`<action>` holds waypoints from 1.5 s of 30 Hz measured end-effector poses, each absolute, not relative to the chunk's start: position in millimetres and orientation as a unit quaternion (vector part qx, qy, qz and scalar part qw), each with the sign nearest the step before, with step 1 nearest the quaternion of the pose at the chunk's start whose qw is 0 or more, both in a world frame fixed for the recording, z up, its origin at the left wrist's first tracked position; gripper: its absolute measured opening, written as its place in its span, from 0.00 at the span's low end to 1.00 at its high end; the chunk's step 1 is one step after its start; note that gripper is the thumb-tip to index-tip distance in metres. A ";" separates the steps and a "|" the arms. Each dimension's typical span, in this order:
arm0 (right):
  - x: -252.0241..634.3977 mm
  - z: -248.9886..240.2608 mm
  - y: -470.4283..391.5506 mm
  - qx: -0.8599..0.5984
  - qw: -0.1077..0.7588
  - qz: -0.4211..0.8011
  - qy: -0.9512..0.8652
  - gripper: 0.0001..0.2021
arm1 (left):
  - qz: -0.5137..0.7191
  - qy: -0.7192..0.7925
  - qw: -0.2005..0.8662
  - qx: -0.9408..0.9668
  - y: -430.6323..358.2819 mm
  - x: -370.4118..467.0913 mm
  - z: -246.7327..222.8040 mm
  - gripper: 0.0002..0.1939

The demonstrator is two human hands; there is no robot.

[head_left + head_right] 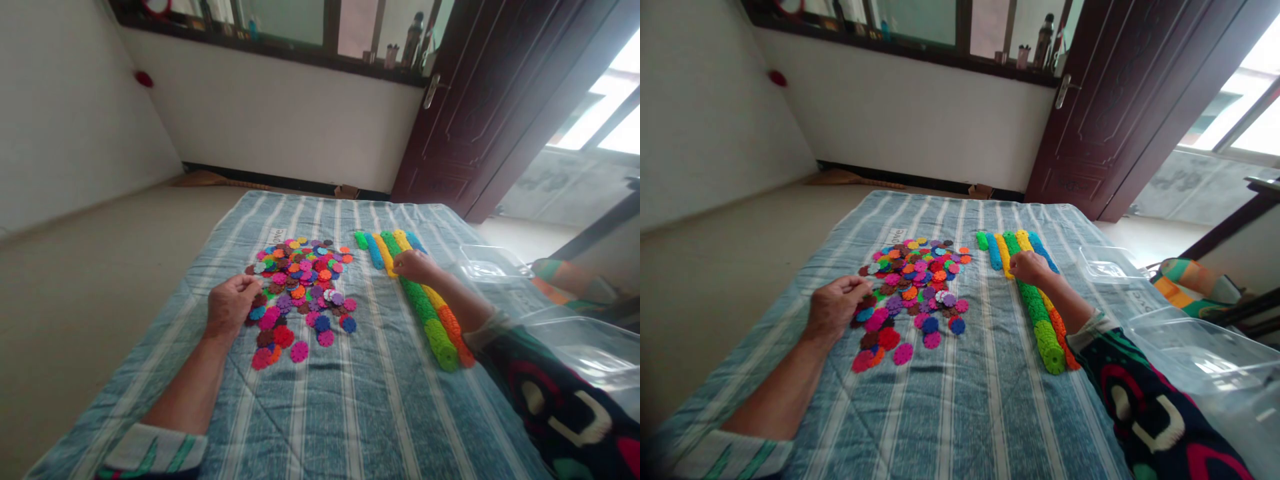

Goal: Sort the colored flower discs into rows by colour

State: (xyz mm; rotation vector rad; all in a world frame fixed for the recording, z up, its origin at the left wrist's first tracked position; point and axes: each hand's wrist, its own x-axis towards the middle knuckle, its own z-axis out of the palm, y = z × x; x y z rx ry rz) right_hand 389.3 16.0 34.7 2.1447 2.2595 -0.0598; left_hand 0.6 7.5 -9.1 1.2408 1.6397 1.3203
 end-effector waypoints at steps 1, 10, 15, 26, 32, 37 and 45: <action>389.6 34.7 16.2 0.689 0.014 -0.017 0.725 0.10 | 0.507 0.631 0.342 0.478 7.6 0.5 -9.0 0.10; 391.2 32.9 11.2 0.698 0.015 0.006 0.716 0.14 | 0.500 0.634 0.327 0.491 8.2 -1.4 -9.8 0.09; 383.8 33.7 7.6 0.668 0.036 0.005 0.743 0.18 | 0.497 0.636 0.328 0.491 8.7 -1.9 -10.9 0.10; 377.6 36.5 9.6 0.641 0.079 0.015 0.764 0.17 | 0.504 0.635 0.328 0.485 9.8 -1.9 -13.5 0.12; 377.5 35.7 8.4 0.640 0.072 0.016 0.765 0.17 | 0.504 0.630 0.339 0.484 9.7 -1.6 -13.3 0.13; 377.0 34.7 7.9 0.640 0.073 0.018 0.765 0.17 | 0.506 0.629 0.334 0.486 9.9 -2.1 -15.4 0.13; 366.2 29.2 1.9 0.636 0.072 0.023 0.768 0.18 | 0.524 0.607 0.349 0.484 3.3 2.4 -13.8 0.10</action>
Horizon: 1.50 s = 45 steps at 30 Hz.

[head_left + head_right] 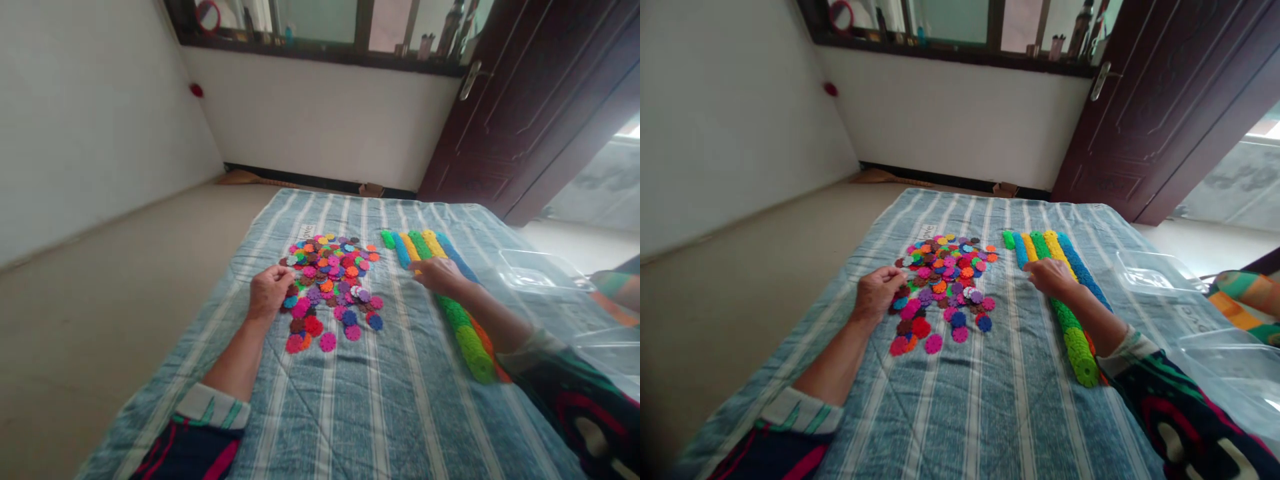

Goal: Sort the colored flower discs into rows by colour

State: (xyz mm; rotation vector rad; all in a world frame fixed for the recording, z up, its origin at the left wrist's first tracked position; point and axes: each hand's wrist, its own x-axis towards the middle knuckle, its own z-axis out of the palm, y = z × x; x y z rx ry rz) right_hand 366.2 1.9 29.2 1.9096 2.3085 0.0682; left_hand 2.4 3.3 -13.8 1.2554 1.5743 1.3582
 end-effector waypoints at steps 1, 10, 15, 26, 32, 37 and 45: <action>360.8 28.6 -0.3 0.630 0.065 0.024 0.774 0.18 | 0.525 0.607 0.351 0.482 2.6 2.8 -13.9 0.09; 254.0 33.4 -29.8 0.508 0.002 -0.015 0.861 0.14 | 0.546 0.607 0.333 0.472 -1.2 3.2 -12.5 0.07; 185.4 33.1 -36.8 0.431 -0.009 -0.022 0.902 0.14 | 0.544 0.606 0.335 0.474 -0.7 1.4 -14.7 0.09; 182.7 30.4 -49.4 0.360 0.040 -0.014 0.932 0.15 | 0.536 0.603 0.312 0.502 4.8 -1.9 -27.4 0.09; 179.5 35.5 -45.1 0.406 0.034 -0.008 0.913 0.18 | 0.539 0.600 0.331 0.491 2.6 0.5 -26.6 0.09; 159.9 32.8 -40.6 0.416 0.026 -0.011 0.909 0.16 | 0.531 0.602 0.313 0.507 3.0 -1.2 -25.9 0.08; 163.6 32.6 -41.9 0.426 0.054 0.005 0.903 0.18 | 0.528 0.601 0.301 0.519 6.1 -2.7 -31.4 0.08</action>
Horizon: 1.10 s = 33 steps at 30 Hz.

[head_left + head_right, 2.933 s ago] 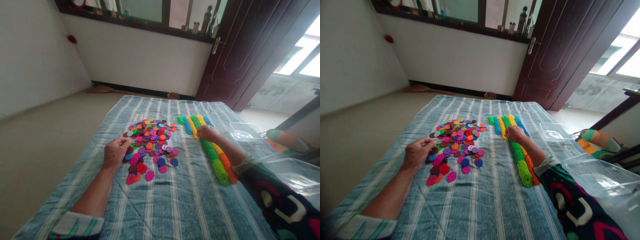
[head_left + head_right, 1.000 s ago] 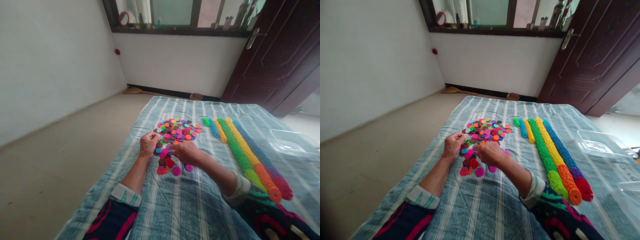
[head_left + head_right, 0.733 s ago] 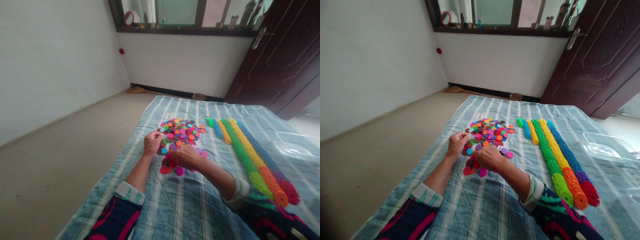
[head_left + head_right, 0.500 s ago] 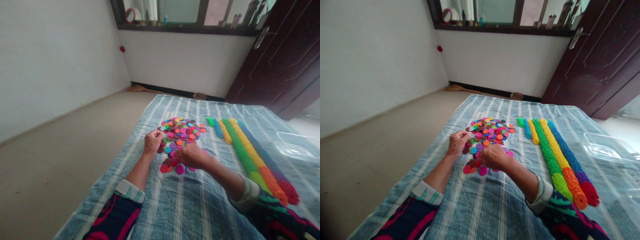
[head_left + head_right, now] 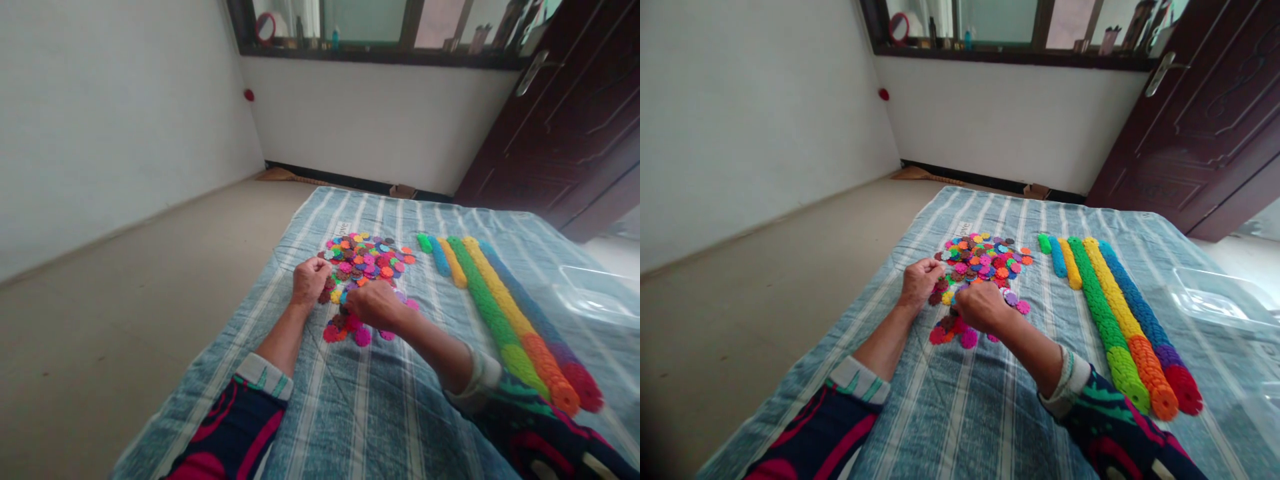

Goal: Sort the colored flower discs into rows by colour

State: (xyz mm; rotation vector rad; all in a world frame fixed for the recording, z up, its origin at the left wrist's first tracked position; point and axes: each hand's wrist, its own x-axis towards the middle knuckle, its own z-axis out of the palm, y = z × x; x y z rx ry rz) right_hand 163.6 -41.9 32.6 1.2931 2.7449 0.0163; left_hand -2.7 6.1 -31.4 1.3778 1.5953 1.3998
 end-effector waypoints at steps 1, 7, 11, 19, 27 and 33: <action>162.7 32.7 -41.2 0.430 0.047 0.006 0.902 0.18 | 0.526 0.602 0.298 0.522 6.7 -3.2 -32.3 0.08; 145.6 29.3 -33.5 0.445 0.034 -0.005 0.895 0.17 | 0.519 0.604 0.282 0.535 8.1 -4.9 -32.2 0.08; 139.1 30.3 -30.3 0.453 0.042 -0.024 0.890 0.15 | 0.515 0.607 0.275 0.540 7.6 -4.0 -29.2 0.08; 140.2 31.4 -22.3 0.469 -0.070 -0.112 0.873 0.13 | 0.506 0.618 0.282 0.531 7.6 -4.6 -20.5 0.10; 199.5 40.9 2.2 0.517 -0.208 -0.160 0.815 0.11 | 0.513 0.627 0.316 0.494 4.2 0.8 -6.9 0.10; 315.6 54.3 15.8 0.639 -0.116 -0.053 0.759 0.11 | 0.510 0.636 0.302 0.494 8.6 -1.8 -11.5 0.11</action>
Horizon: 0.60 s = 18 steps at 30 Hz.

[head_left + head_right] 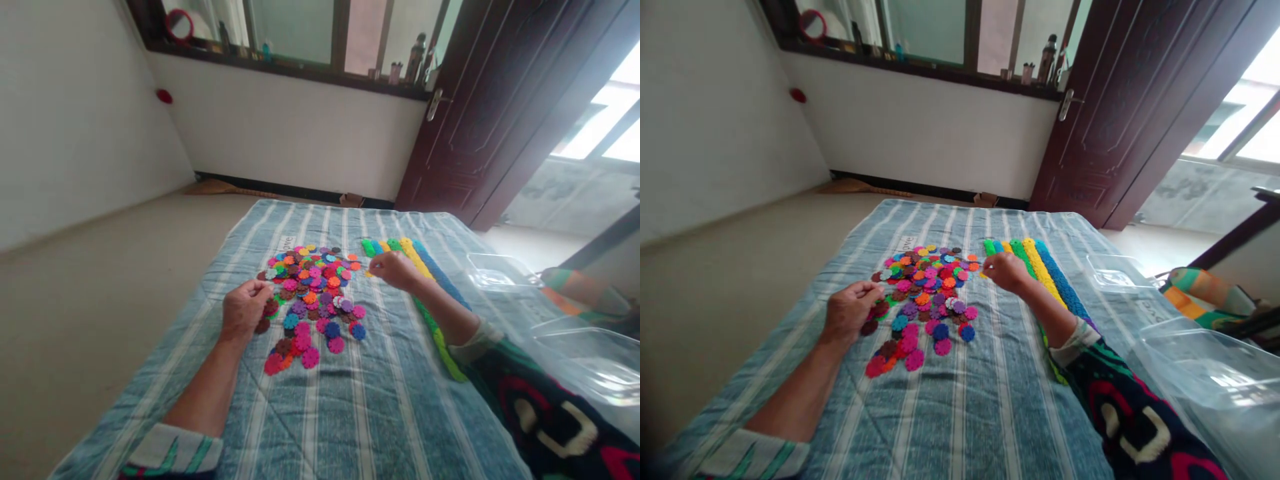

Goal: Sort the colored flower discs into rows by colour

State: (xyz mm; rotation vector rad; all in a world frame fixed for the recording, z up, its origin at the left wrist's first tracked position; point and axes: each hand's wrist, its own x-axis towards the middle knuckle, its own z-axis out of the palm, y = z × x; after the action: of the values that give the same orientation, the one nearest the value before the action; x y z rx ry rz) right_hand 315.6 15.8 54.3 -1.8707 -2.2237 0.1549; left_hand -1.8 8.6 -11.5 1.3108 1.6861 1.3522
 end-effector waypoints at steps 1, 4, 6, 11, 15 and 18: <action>332.8 52.9 16.5 -0.659 0.094 0.042 -0.745 0.11 | 0.509 0.637 0.301 0.494 8.9 -1.8 -11.9 0.11; 370.4 45.4 15.3 -0.680 0.047 0.029 -0.731 0.11 | 0.506 0.642 0.309 0.486 8.3 -0.9 -11.0 0.11; 382.7 40.1 13.3 -0.680 0.037 0.028 -0.732 0.11 | 0.505 0.642 0.315 0.483 7.9 -0.8 -10.7 0.12; 387.2 31.4 11.6 -0.685 0.025 0.022 -0.728 0.11 | 0.506 0.638 0.309 0.492 10.6 -4.4 -15.3 0.12; 387.4 28.0 13.0 -0.692 0.018 0.013 -0.722 0.12 | 0.505 0.638 0.307 0.494 9.8 -4.0 -14.3 0.11; 388.3 27.8 12.0 -0.696 0.013 0.006 -0.718 0.15 | 0.507 0.640 0.299 0.494 7.3 -1.1 -10.3 0.10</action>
State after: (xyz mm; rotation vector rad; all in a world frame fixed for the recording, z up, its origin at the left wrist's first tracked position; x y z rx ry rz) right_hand 388.3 12.0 27.8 -2.1680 -2.2368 0.0192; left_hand -1.1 7.3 -10.3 1.3126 1.7003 1.3463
